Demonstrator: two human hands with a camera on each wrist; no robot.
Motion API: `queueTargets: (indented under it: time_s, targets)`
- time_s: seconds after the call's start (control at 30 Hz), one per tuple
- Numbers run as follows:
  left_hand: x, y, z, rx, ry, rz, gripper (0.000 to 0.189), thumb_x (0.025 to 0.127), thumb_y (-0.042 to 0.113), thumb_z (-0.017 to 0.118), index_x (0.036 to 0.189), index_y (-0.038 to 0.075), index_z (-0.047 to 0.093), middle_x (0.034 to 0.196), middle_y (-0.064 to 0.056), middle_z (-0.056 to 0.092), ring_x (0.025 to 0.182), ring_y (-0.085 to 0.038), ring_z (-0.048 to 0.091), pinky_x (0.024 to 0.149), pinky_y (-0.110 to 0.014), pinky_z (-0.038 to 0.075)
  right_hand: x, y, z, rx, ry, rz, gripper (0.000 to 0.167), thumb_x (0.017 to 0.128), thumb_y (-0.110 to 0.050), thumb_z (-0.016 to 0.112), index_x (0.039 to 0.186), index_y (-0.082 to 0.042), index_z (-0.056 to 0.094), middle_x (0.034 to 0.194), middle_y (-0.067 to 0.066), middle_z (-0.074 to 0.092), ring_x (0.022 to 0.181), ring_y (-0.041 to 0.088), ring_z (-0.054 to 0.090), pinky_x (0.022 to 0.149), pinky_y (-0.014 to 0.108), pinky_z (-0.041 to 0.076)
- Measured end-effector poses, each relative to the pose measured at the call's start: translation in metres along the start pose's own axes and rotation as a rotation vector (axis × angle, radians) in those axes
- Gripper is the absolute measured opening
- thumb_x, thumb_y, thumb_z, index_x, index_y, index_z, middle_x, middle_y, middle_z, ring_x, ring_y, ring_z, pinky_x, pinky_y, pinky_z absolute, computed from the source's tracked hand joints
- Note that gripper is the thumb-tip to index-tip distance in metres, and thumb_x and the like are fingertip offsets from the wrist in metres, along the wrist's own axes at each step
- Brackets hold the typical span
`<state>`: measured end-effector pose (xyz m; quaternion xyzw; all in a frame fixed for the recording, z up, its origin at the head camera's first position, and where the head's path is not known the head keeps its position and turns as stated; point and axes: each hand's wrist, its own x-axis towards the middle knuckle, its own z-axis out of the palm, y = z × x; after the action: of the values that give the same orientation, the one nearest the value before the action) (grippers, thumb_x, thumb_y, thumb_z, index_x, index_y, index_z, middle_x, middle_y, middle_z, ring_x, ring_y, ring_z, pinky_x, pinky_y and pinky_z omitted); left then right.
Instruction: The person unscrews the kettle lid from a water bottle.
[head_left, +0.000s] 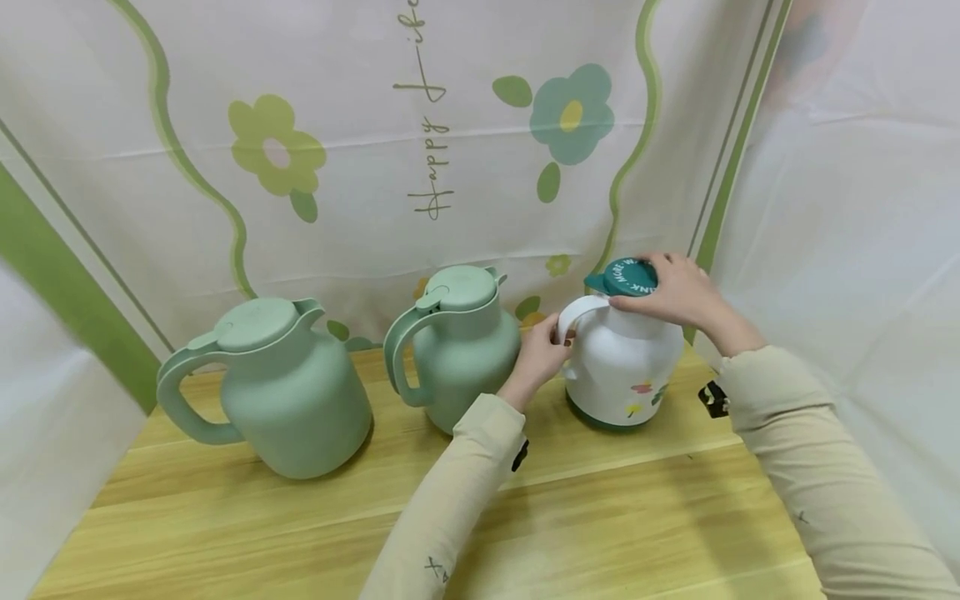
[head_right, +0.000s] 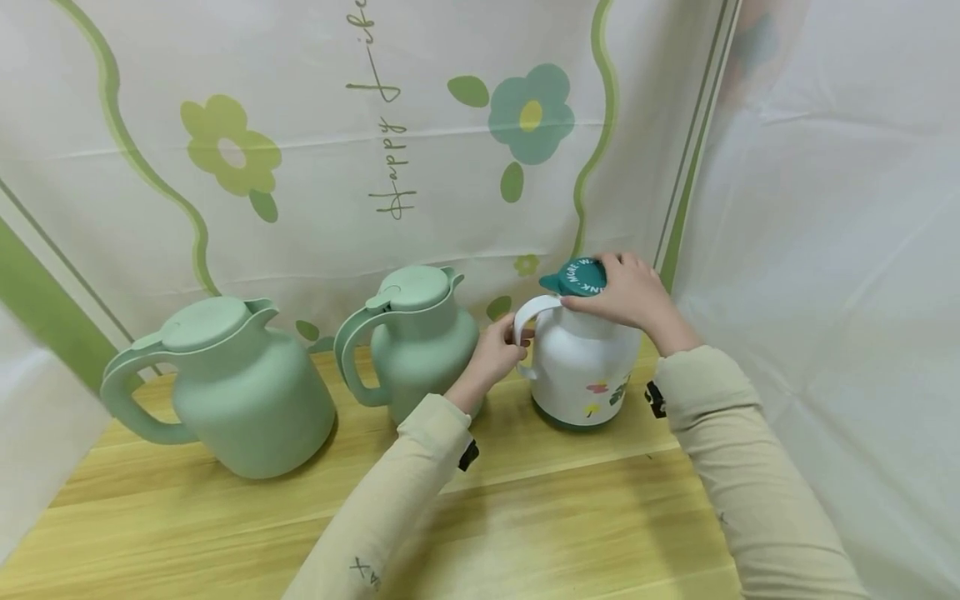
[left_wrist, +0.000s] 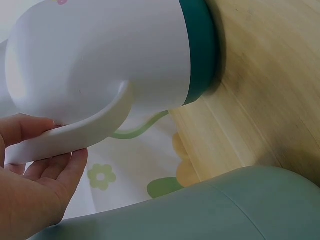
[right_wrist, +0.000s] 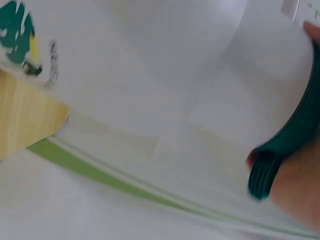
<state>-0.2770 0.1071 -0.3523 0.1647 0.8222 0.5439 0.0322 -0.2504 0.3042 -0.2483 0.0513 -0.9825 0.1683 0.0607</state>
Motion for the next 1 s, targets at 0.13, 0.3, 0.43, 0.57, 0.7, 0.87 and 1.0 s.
queueTargets:
  time_s: [0.13,0.3,0.43,0.57,0.7,0.87,1.0]
  targets:
    - [0.000,0.001,-0.001,0.012,0.004,0.010,0.034,0.085,-0.002,0.058,0.118,0.007,0.061,0.110,-0.013,0.071,0.096,-0.021,0.064,0.081,-0.029,0.054,0.001,0.007,-0.003,0.008,-0.027,-0.058,0.086,0.082,-0.050,0.064,0.145,-0.002,0.032,0.141,0.034,0.035,0.122,0.048,0.037,0.096,0.063,0.033]
    - [0.000,0.000,0.001,0.012,0.006,0.005,0.033,0.085,-0.003,0.058,0.116,0.005,0.061,0.111,-0.014,0.070,0.099,-0.023,0.065,0.082,-0.030,0.054,-0.003,0.003,-0.002,-0.029,-0.002,-0.062,0.086,0.083,-0.054,0.061,0.144,-0.001,0.033,0.142,0.035,0.034,0.126,0.051,0.033,0.102,0.062,0.026]
    - [0.001,-0.001,0.001,0.005,0.006,-0.001,0.031,0.084,-0.003,0.057,0.114,0.004,0.061,0.111,-0.014,0.070,0.101,-0.024,0.064,0.083,-0.031,0.054,-0.007,-0.005,0.002,-0.051,0.065,-0.004,0.093,0.081,-0.062,0.059,0.140,0.006,0.036,0.140,0.037,0.033,0.125,0.052,0.030,0.104,0.062,0.023]
    - [0.001,0.000,0.000,0.001,0.006,-0.005,0.031,0.084,-0.004,0.057,0.114,0.005,0.061,0.111,-0.014,0.070,0.101,-0.025,0.064,0.082,-0.031,0.054,-0.010,-0.010,0.003,-0.066,0.093,0.043,0.096,0.080,-0.064,0.059,0.138,0.009,0.036,0.135,0.038,0.035,0.120,0.052,0.031,0.099,0.062,0.025]
    - [0.000,0.001,0.000,0.003,0.001,-0.015,0.031,0.085,-0.003,0.056,0.114,0.005,0.061,0.112,-0.014,0.070,0.103,-0.026,0.064,0.084,-0.033,0.054,-0.010,-0.010,0.000,-0.073,0.057,0.046,0.092,0.082,-0.060,0.058,0.138,0.010,0.036,0.134,0.038,0.036,0.119,0.053,0.033,0.097,0.063,0.028]
    - [0.001,0.001,0.001,0.018,0.003,-0.017,0.030,0.086,-0.002,0.056,0.114,0.004,0.060,0.111,-0.013,0.070,0.101,-0.025,0.063,0.084,-0.033,0.054,-0.009,-0.004,-0.007,-0.048,-0.024,-0.013,0.083,0.085,-0.048,0.057,0.143,0.008,0.033,0.141,0.038,0.032,0.126,0.056,0.030,0.101,0.065,0.026]
    - [0.001,0.002,0.001,0.025,0.022,-0.015,0.025,0.085,-0.003,0.057,0.109,0.005,0.061,0.107,-0.012,0.071,0.098,-0.023,0.063,0.082,-0.031,0.054,-0.007,-0.002,-0.008,-0.029,-0.061,-0.066,0.083,0.087,-0.044,0.056,0.146,0.007,0.028,0.146,0.037,0.029,0.132,0.054,0.026,0.106,0.065,0.020]
